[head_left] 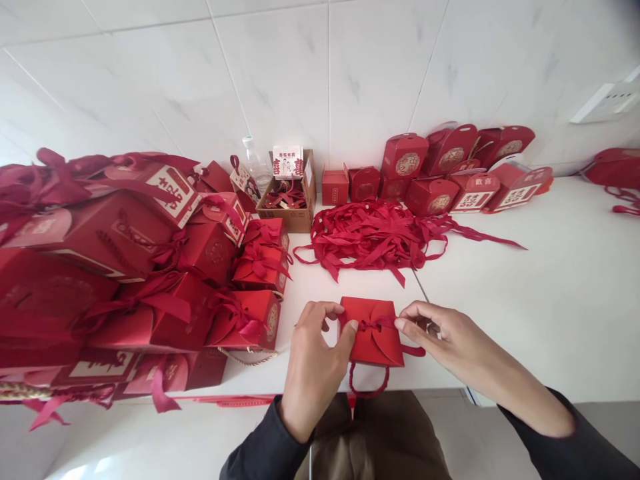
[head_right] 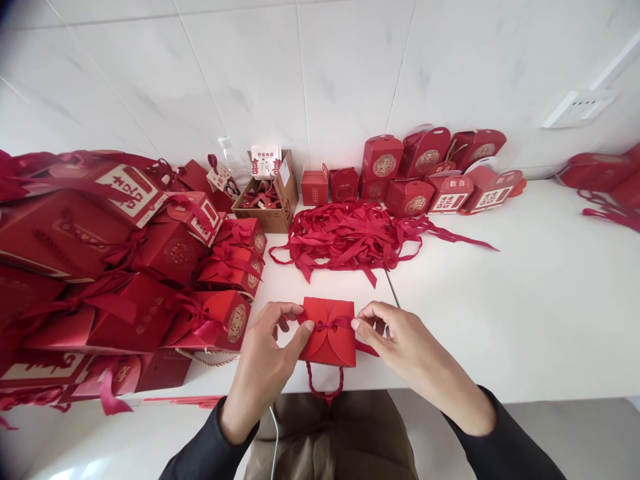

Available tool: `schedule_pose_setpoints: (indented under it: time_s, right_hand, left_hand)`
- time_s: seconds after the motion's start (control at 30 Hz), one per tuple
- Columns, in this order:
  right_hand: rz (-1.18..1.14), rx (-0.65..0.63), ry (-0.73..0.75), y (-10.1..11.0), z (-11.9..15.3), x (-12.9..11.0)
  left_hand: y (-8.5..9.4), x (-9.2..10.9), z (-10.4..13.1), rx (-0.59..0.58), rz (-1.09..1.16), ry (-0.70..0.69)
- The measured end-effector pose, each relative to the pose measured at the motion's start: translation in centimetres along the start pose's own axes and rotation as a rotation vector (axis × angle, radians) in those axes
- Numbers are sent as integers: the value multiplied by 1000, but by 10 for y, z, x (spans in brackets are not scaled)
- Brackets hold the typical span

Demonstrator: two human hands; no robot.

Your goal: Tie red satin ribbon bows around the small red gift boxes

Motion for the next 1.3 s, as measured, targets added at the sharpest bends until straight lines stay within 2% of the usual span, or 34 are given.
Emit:
schedule_pose_setpoints:
  time_s: [0.27,0.47,0.7,0.87,1.0,1.13,1.3]
  right_hand:
    - [-55,73,36,7,8,-12]
    - [-81,184,66,15,14,-14]
    - [-173,238,65,18,13,-8]
    - [-209,236,108,19,14,-16]
    - [-193,256,127,20,15,-21]
    - [-136,256,211,17,18,-38]
    - [-79,167,387,3,14,-69]
  left_hand:
    - [5,10,4,90,60,-59]
    - [9,9,4,86,82,13]
    - [8,-6,3,-57,81,107]
    - [20,-1,2,85,36,33]
    - [18,5,2,73,103,31]
    - [16,16,4,102,228,-7]
    - [8,32,4,94,313,-82]
Point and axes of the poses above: each hand's wrist, its own z-axis away from the middle knuckle, its own y-axis out of the back of the hand, x = y × z, the point moved 8 cm from there along -z, towards the middle knuckle, and after that the axes turned 5 degrees about -z, right-handed, at the moved point
